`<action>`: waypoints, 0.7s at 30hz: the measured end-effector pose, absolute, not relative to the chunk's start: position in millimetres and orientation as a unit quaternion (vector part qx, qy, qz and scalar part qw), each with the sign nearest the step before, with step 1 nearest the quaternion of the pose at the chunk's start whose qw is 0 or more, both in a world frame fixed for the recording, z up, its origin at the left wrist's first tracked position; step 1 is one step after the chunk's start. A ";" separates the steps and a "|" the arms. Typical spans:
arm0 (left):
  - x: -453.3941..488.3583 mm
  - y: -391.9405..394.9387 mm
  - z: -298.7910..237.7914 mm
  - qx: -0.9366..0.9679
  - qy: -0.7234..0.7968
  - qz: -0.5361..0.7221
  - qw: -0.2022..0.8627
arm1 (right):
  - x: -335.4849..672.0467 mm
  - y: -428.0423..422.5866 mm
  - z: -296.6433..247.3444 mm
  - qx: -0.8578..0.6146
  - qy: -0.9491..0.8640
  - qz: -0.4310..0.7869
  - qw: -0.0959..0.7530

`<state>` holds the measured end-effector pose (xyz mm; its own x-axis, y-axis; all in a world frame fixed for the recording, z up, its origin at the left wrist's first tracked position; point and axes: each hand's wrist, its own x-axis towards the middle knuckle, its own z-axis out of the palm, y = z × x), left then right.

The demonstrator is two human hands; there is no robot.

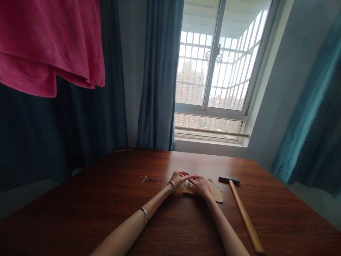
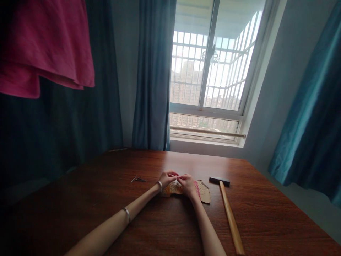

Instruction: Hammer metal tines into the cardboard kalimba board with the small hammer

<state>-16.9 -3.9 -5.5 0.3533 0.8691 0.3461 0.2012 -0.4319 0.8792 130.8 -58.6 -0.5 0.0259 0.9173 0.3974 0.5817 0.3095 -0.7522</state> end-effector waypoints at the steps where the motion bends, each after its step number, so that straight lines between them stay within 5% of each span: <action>1: -17.0 -4.3 -5.1 0.724 0.370 0.434 0.387 | 131.3 -58.3 -1.4 -0.559 -0.672 0.185 0.450; 21: -18.8 -6.7 -3.6 0.750 0.379 0.419 0.343 | 128.4 -63.1 -2.4 -0.562 -0.681 0.169 0.438</action>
<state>-18.8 -6.7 -3.6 0.3610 0.8567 0.3684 0.2811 -0.4766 0.8329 128.4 -63.1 -2.4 0.0141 0.9134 0.4069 0.6174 0.3121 -0.7221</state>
